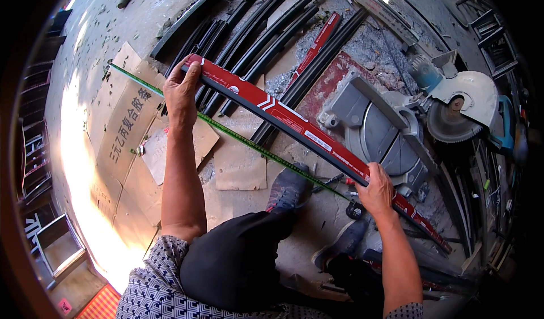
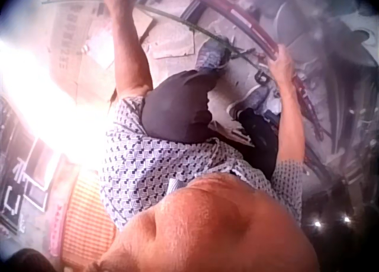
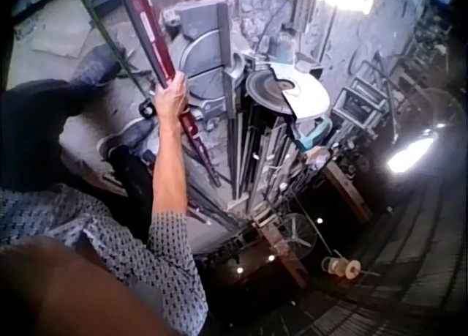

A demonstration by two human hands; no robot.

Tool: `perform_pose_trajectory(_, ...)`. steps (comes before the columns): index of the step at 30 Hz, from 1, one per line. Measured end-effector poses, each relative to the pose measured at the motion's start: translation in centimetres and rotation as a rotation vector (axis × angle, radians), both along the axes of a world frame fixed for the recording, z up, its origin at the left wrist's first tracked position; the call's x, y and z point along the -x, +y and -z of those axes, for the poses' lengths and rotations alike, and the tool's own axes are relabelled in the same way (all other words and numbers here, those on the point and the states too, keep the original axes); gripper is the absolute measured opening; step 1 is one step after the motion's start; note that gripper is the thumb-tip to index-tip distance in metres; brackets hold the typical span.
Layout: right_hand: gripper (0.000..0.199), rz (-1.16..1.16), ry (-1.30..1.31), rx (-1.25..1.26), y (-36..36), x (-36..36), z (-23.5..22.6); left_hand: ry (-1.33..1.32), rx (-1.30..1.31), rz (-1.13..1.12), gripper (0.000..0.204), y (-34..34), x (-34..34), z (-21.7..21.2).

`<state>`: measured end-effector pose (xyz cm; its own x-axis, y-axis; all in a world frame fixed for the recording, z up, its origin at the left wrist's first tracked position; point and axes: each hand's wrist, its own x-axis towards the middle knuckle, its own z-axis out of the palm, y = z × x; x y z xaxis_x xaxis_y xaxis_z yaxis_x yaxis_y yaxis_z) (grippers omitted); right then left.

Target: The person measures a long red and black profile with a tape measure and marks it with a marker. They then place the profile on a miter saw, align it, and cut it. The person repeats this process for another profile.

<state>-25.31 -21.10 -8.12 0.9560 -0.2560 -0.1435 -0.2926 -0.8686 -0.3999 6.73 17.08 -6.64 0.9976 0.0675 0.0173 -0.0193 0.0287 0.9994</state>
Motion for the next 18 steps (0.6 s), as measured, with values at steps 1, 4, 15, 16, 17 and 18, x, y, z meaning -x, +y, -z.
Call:
perform_pose_trajectory(1,0.049,0.004,0.003,0.000,0.1,0.0,0.0,0.011,0.005,0.007,0.039,0.0,0.0,0.0)
perform_pose_trajectory(4,0.050,0.005,-0.006,-0.001,0.1,0.1,0.4,0.033,-0.014,0.021,0.039,0.2,-0.2,0.0)
perform_pose_trajectory(15,0.052,-0.012,-0.056,0.018,0.3,0.4,1.6,0.032,-0.008,0.058,0.037,0.9,-0.5,0.6)
perform_pose_trajectory(16,0.052,-0.015,-0.061,0.017,0.3,0.4,1.7,0.034,-0.016,0.058,0.037,1.0,-0.5,0.6)
perform_pose_trajectory(17,0.052,-0.018,-0.066,0.015,0.3,0.4,1.8,0.035,-0.025,0.058,0.037,1.0,-0.5,0.6)
perform_pose_trajectory(18,0.052,-0.017,-0.062,0.020,0.3,0.4,1.9,0.038,-0.032,0.058,0.038,1.0,-0.4,0.5)
